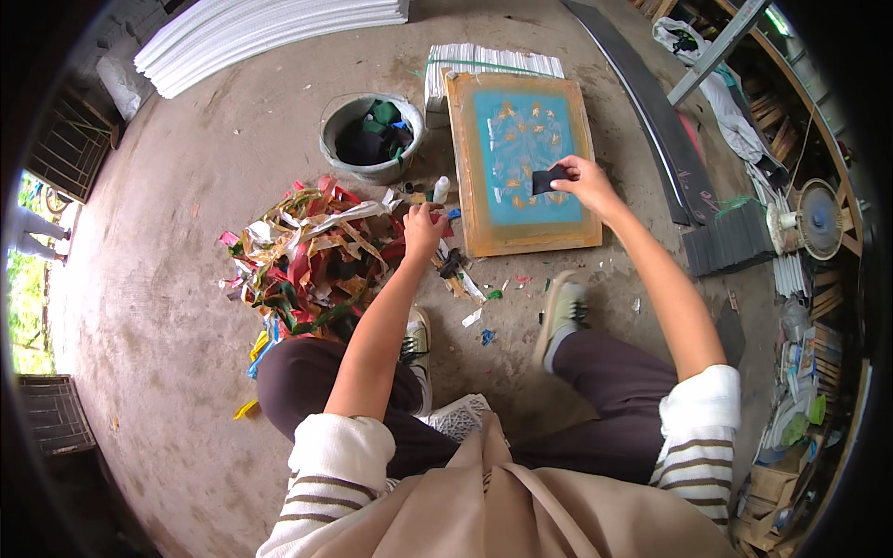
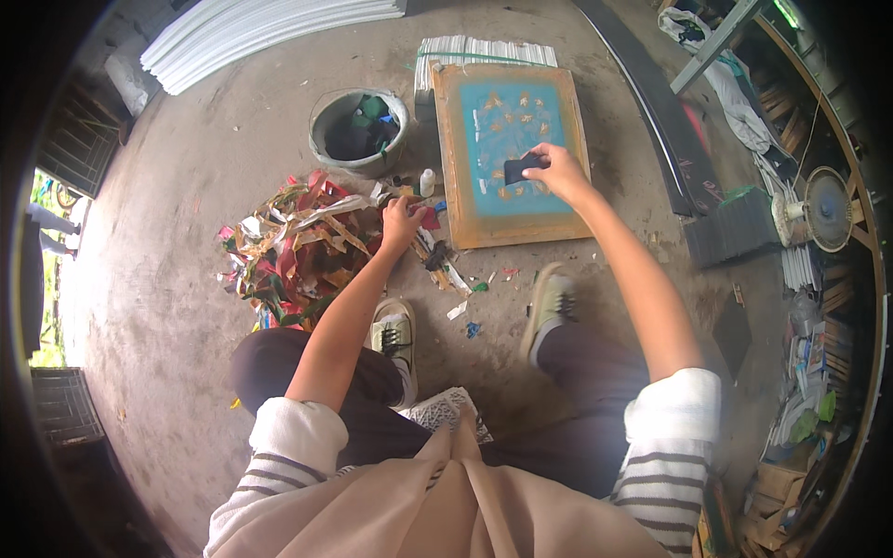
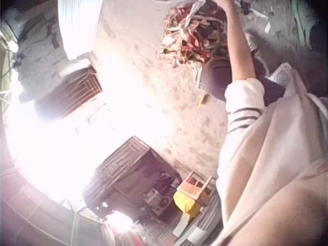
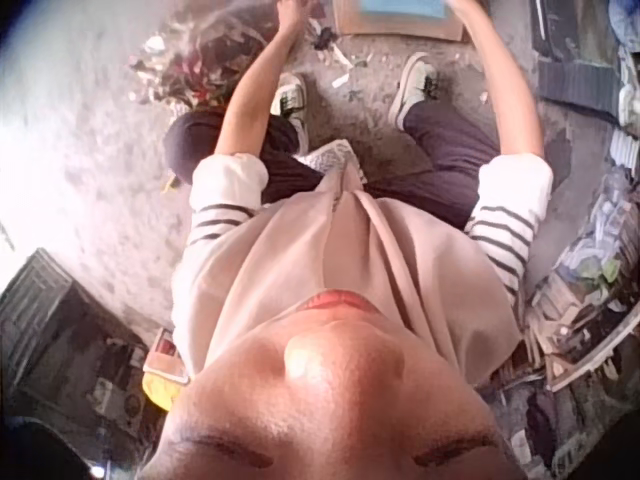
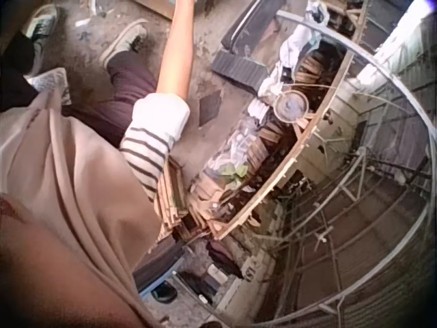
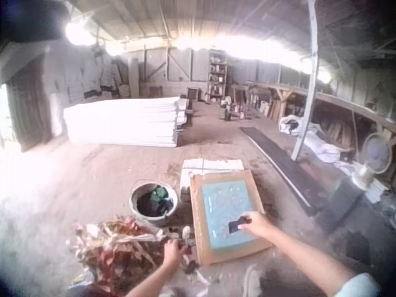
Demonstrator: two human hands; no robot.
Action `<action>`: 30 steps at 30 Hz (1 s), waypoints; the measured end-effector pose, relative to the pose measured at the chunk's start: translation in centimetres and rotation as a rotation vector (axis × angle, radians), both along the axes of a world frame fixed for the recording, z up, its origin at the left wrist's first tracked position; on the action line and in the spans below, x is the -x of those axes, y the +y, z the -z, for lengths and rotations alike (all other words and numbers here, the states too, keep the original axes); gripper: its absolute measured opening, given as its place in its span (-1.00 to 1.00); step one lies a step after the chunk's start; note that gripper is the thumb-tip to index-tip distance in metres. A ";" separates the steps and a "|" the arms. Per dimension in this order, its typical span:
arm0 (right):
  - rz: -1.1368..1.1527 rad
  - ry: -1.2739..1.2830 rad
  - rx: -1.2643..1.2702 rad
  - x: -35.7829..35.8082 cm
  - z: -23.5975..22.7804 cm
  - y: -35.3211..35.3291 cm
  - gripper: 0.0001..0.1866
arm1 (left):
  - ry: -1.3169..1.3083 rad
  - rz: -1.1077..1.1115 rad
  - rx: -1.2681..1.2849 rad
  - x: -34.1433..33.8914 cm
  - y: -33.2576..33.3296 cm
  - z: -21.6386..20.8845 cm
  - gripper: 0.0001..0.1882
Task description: The person sits on the floor and wipes a blue printing screen inside a wooden frame with a dark cloth. They repeatedly rub the surface, flip the frame over, and continue wiping the reverse side.
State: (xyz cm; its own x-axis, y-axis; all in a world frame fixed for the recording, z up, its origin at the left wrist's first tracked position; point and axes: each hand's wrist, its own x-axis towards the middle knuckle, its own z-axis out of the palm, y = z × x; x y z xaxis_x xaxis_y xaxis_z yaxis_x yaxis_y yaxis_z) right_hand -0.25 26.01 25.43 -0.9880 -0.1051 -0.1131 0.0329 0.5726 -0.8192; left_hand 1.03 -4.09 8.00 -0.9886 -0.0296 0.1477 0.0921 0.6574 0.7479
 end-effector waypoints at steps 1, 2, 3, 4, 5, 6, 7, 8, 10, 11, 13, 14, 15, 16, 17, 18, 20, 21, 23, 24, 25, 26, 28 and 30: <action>0.014 -0.003 -0.066 0.1 -1.3 -0.1 -0.65 | 0.045 -0.029 -0.009 0.2 0.3 -0.4 -0.64; 0.030 -0.010 -0.135 0.1 -2.4 -0.2 -0.65 | 0.084 -0.056 -0.022 0.4 0.7 -0.7 -0.64; 0.043 -0.020 -0.202 0.3 -2.6 -0.3 -0.65 | 0.119 -0.059 -0.048 0.5 0.8 -0.7 -0.61; 0.036 -0.025 -0.137 0.4 -2.1 0.0 -0.68 | 0.117 -0.082 -0.051 0.6 1.5 -0.8 -0.61; 0.026 -0.028 -0.073 0.6 -1.0 0.1 -0.72 | 0.117 -0.109 -0.057 0.7 2.0 -0.6 -0.60; 0.015 -0.033 -0.008 0.8 0.5 0.2 -0.75 | 0.093 -0.110 -0.051 1.0 2.4 -0.3 -0.55; 0.009 -0.039 0.056 1.1 2.2 0.4 -0.78 | 0.099 -0.122 -0.056 1.4 2.7 0.3 -0.53; 0.032 0.034 0.060 1.7 4.5 1.2 -0.71 | 0.109 -0.135 -0.071 2.0 3.4 0.8 -0.50; 0.075 0.003 0.159 2.3 7.5 1.2 -0.76 | 0.044 -0.160 -0.065 3.2 4.4 2.0 -0.41; 0.100 -0.016 0.216 2.4 8.6 0.1 -0.79 | 0.066 -0.188 -0.038 4.1 4.0 3.2 -0.40; 0.167 -0.094 0.451 2.6 10.6 -1.4 -0.82 | 0.094 -0.229 0.001 5.7 4.1 5.5 -0.38; 0.168 -0.143 0.520 3.2 12.7 -1.2 -0.80 | 0.063 -0.221 -0.029 6.3 4.5 6.5 -0.37; 0.211 -0.192 0.544 3.7 13.9 -1.2 -0.79 | 0.065 -0.196 -0.044 7.3 4.9 7.4 -0.38; 0.250 -0.247 0.573 3.9 14.6 -1.7 -0.78 | 0.063 -0.178 -0.052 7.8 4.8 8.5 -0.38; 0.288 -0.301 0.602 4.1 15.3 -2.2 -0.78 | 0.063 -0.162 -0.059 8.2 4.5 9.4 -0.39; 0.277 -0.353 0.600 4.3 16.0 -2.5 -0.73 | 0.071 -0.203 -0.078 8.5 4.1 10.1 -0.43; 0.314 -0.398 0.649 5.0 17.0 -1.9 -0.71 | -0.043 -0.242 -0.209 8.9 4.6 10.3 -0.48; 0.326 -0.422 0.675 5.1 17.5 -2.0 -0.70 | -0.098 -0.268 -0.271 8.7 4.7 10.2 -0.50; 0.361 -0.435 0.729 6.0 18.1 -1.9 -0.67 | -0.059 -0.306 -0.286 8.5 5.3 9.5 -0.59; 0.378 -0.437 0.754 6.4 18.3 -1.7 -0.66 | -0.050 -0.290 -0.302 8.1 5.6 8.8 -0.61; 0.375 -0.454 0.801 6.9 18.1 -1.9 -0.66 | -0.038 -0.272 -0.310 7.8 5.7 7.5 -0.62; 0.367 -0.472 0.853 7.5 17.6 -2.6 -0.65 | -0.044 -0.188 -0.305 7.5 5.3 5.8 -0.62; 0.359 -0.510 0.922 8.4 16.6 -3.8 -0.66 | -0.008 -0.006 -0.176 7.5 4.8 3.6 -0.59; 0.314 -0.511 0.980 9.1 16.5 -4.6 -0.66 | 0.036 0.149 -0.064 7.5 5.3 0.7 -0.57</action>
